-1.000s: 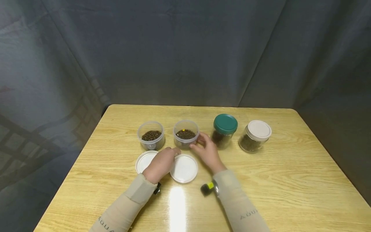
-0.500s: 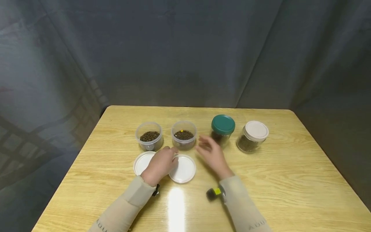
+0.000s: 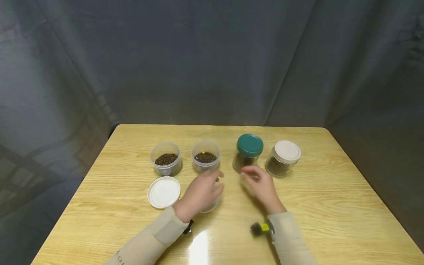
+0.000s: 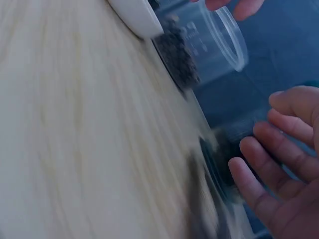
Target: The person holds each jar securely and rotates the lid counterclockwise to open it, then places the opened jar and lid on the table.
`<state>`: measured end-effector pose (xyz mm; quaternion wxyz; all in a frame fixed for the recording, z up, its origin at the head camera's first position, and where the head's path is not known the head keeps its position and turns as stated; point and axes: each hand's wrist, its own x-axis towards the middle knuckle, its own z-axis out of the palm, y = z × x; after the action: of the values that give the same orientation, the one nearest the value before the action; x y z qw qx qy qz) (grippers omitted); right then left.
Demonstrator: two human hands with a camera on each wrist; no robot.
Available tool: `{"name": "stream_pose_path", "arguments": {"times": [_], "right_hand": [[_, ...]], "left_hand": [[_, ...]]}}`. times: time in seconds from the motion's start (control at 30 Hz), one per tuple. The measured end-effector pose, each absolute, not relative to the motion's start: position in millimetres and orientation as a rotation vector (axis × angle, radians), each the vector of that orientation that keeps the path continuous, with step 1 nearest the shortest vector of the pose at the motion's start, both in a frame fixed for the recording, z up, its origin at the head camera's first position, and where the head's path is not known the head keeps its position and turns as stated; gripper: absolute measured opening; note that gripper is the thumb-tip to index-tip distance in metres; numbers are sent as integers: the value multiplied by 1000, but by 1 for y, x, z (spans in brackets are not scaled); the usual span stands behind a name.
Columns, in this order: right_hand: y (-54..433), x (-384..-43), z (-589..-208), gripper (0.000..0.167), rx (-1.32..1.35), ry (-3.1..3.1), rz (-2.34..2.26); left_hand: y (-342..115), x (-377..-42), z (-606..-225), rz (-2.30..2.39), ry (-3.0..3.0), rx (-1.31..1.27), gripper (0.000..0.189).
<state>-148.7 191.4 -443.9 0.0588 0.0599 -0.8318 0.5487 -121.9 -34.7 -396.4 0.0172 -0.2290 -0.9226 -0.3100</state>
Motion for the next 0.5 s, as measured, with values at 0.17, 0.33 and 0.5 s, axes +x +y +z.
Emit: {"name": "stream_pose_path", "arguments": {"times": [0.17,0.33,0.5], "right_hand": [[206,-148,-438,23,50,-2487,1637],[212,-151,-436,37,-41,-2427,1705],[213,-157,-439,51,-36,-2417,1746]], "left_hand": [[-16,-130,-390,-1190,-2830,-639,48],[7,-144,-390,-1381,-2769,-535,70],[25,-158,-395,-1452,-2731,-428,82]]}}
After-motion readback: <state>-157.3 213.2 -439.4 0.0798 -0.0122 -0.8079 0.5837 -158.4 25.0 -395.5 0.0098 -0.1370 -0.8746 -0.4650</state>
